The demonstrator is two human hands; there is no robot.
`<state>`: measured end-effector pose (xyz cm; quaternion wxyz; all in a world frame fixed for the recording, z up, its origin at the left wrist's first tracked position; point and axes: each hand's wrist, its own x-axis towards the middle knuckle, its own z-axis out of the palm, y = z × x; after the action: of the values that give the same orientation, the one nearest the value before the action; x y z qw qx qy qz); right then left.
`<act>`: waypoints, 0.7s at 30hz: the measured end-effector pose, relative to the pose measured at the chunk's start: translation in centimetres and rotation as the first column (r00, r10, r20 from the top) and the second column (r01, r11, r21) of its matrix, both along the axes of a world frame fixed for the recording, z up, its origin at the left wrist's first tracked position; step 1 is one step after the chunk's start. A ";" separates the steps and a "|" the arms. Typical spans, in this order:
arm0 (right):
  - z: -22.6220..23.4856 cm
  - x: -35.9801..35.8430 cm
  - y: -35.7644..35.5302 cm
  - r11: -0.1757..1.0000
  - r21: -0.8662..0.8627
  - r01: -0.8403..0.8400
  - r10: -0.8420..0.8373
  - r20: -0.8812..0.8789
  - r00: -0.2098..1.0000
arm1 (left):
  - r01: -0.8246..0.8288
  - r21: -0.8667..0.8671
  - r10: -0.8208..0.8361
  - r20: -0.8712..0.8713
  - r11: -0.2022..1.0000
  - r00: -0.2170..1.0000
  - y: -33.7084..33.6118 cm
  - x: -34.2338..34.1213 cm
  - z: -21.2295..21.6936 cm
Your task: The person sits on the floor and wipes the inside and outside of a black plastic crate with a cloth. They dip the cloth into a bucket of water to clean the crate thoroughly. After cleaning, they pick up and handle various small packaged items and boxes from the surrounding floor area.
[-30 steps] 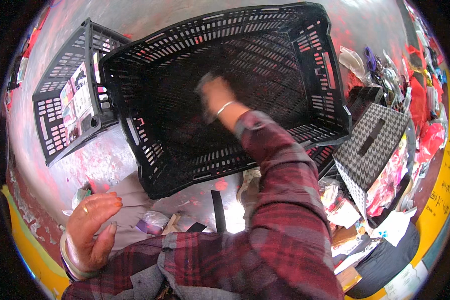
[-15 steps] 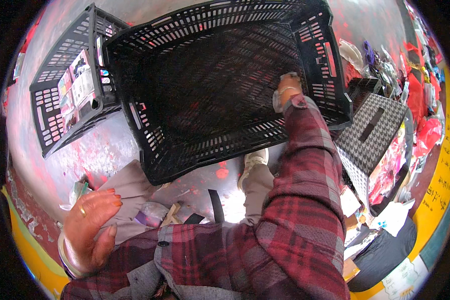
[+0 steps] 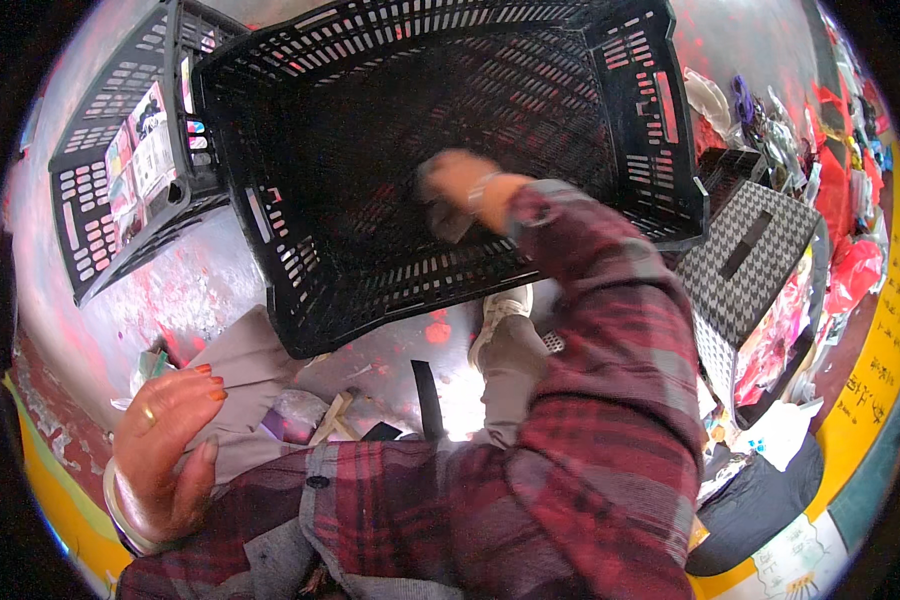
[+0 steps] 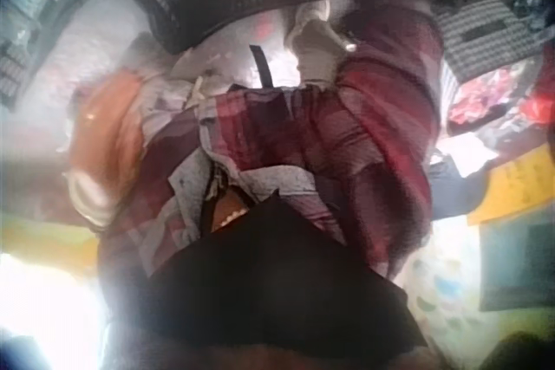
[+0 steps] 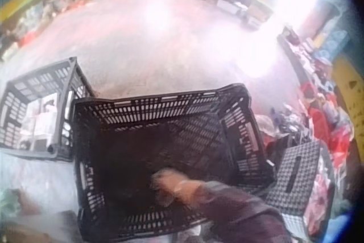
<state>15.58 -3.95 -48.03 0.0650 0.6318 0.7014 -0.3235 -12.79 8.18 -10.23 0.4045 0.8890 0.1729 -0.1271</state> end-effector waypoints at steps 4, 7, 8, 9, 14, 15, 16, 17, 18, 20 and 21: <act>-3.5 15.3 -9.2 0.892 -0.221 0.394 -0.289 0.391 0.874 | 0.025 -0.042 -0.024 0.037 0.999 0.999 0.5 -0.7 0.1; -5.1 18.2 -13.1 0.728 -0.297 0.617 -0.363 0.597 0.716 | 0.027 -0.037 -0.026 0.036 0.999 0.999 0.7 -1.0 0.2; -5.6 18.1 -13.2 0.722 -0.311 0.617 -0.356 0.598 0.718 | 0.033 -0.030 -0.032 0.032 0.999 0.999 0.7 -1.1 0.2; -5.8 17.1 -12.7 0.729 -0.343 0.592 -0.331 0.580 0.744 | 0.037 -0.032 -0.036 0.021 0.999 0.999 0.6 -1.3 0.2; -4.6 4.5 -6.7 0.816 -0.462 0.348 -0.244 0.270 0.931 | 0.037 -0.057 -0.033 0.077 0.998 0.996 0.3 -1.6 0.4; -4.9 0.9 -5.2 0.862 -0.416 0.290 -0.211 0.227 0.951 | 0.038 -0.059 -0.033 0.090 0.998 0.995 0.1 -1.3 0.5; -2.7 -2.9 -2.6 0.857 -0.435 0.275 -0.212 0.189 0.959 | 0.031 -0.047 -0.027 0.079 0.998 0.997 0.0 -1.2 0.6; -2.9 -5.8 -1.2 0.899 -0.410 0.155 -0.129 0.090 0.988 | 0.043 -0.030 -0.041 0.072 0.999 0.997 -0.1 -0.8 0.8; -1.7 -8.5 0.6 0.873 -0.469 0.131 -0.119 0.057 0.991 | 0.052 -0.018 -0.050 0.057 0.999 0.997 -0.1 -0.6 0.9; -1.3 -13.3 3.2 0.920 -0.356 0.166 -0.234 -0.155 0.960 | 0.074 -0.014 -0.073 0.067 0.997 0.995 -0.3 -0.4 0.8; -1.7 -14.2 3.4 0.973 -0.226 0.042 -0.086 -0.190 0.978 | 0.083 -0.015 -0.082 0.073 0.996 0.994 -0.4 -0.3 0.7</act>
<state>1.38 -0.60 -49.74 0.0539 0.6076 0.6433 -0.4627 -13.06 7.79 -9.54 0.4131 0.8956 0.1203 -0.1131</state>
